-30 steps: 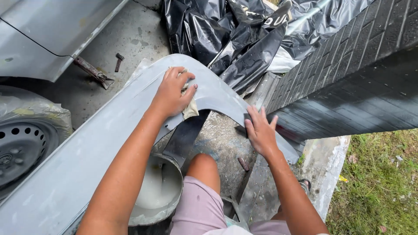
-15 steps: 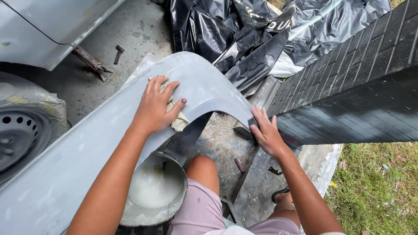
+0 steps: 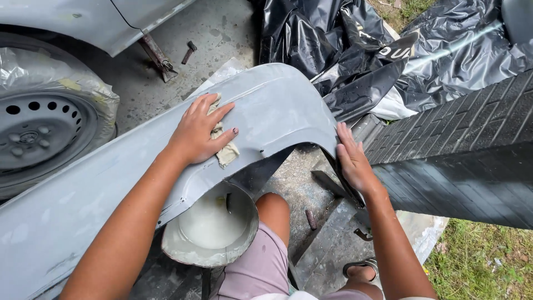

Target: The person sands the surface of a grey car fender using a sanding block and a cloth. They repeatedly rub the sanding block over the curved surface and wipe the area with the cloth.

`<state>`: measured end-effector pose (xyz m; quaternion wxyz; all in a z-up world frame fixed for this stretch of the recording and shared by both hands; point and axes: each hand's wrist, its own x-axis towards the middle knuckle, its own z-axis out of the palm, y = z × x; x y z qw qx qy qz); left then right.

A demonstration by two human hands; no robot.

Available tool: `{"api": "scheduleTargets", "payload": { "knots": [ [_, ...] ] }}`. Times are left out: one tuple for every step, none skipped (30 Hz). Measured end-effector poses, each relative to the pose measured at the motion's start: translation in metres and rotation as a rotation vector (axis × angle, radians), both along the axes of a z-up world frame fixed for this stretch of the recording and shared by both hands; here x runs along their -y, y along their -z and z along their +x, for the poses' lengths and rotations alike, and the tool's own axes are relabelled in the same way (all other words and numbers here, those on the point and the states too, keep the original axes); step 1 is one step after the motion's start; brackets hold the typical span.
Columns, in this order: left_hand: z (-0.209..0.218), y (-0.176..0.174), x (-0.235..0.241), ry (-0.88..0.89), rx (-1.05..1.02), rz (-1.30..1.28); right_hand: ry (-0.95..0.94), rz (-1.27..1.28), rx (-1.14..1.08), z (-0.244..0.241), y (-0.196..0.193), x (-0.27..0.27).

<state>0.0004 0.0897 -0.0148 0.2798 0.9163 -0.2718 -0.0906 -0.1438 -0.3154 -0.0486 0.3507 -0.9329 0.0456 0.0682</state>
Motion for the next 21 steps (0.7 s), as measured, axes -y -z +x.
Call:
{"api": "scheduleTargets", "payload": {
  "knots": [
    [0.003, 0.004, 0.0, -0.009, 0.011, -0.001, -0.009, -0.001, 0.011, 0.022, -0.013, -0.032],
    [0.005, 0.007, 0.0, -0.016, 0.015, -0.01, -0.082, -0.196, 0.118, 0.042, -0.027, -0.064],
    [0.003, 0.012, 0.001, -0.012, 0.009, -0.017, -0.143, -0.389, 0.216, 0.054, -0.039, -0.097],
    [0.006, 0.008, -0.003, -0.011, 0.01, -0.016, -0.141, -0.388, 0.217, 0.058, -0.04, -0.121],
    [0.005, 0.009, -0.003, -0.012, 0.014, -0.032, -0.239, -0.479, 0.263, 0.057, -0.041, -0.141],
    [0.005, 0.01, -0.003, -0.015, 0.018, -0.049, -0.34, -0.568, 0.307, 0.057, -0.04, -0.162],
    [0.007, 0.009, -0.003, -0.02, 0.028, -0.05, -0.343, -0.57, 0.318, 0.06, -0.037, -0.139],
    [0.009, 0.009, -0.003, -0.023, 0.034, -0.047, -0.23, -0.615, 0.341, 0.065, -0.033, -0.117],
    [0.002, 0.012, -0.001, -0.016, 0.019, -0.041, -0.113, -0.655, 0.338, 0.057, -0.026, -0.094],
    [0.003, 0.012, 0.0, -0.012, 0.007, -0.039, -0.112, -0.654, 0.325, 0.055, -0.021, -0.1],
    [0.004, 0.011, 0.001, -0.026, 0.024, -0.029, 0.014, -0.618, 0.346, 0.055, -0.018, -0.104],
    [0.004, 0.01, 0.004, -0.04, 0.042, -0.018, 0.141, -0.581, 0.365, 0.055, -0.015, -0.108],
    [0.005, 0.008, 0.001, -0.034, 0.05, -0.022, 0.148, -0.586, 0.372, 0.05, -0.014, -0.125],
    [0.007, 0.005, 0.0, -0.034, 0.031, -0.018, 0.024, -0.569, 0.359, 0.046, -0.014, -0.143],
    [0.002, 0.006, -0.002, -0.026, -0.001, -0.01, -0.095, -0.549, 0.329, 0.033, -0.01, -0.161],
    [0.003, 0.006, 0.002, -0.01, -0.006, -0.01, -0.081, -0.551, 0.32, 0.038, -0.01, -0.138],
    [0.003, 0.006, 0.002, -0.022, 0.0, -0.01, 0.066, -0.552, 0.314, 0.046, -0.011, -0.117],
    [0.004, 0.005, 0.002, -0.034, 0.006, -0.011, 0.213, -0.551, 0.307, 0.054, -0.011, -0.097],
    [0.002, 0.005, -0.001, -0.043, 0.007, -0.006, 0.206, -0.545, 0.31, 0.045, -0.01, -0.128],
    [0.0, 0.005, -0.003, -0.047, 0.005, -0.008, 0.101, -0.543, 0.314, 0.036, -0.01, -0.159],
    [0.004, 0.005, 0.003, -0.031, 0.012, -0.017, 0.018, -0.551, 0.32, 0.028, -0.011, -0.185]
  ]
}}
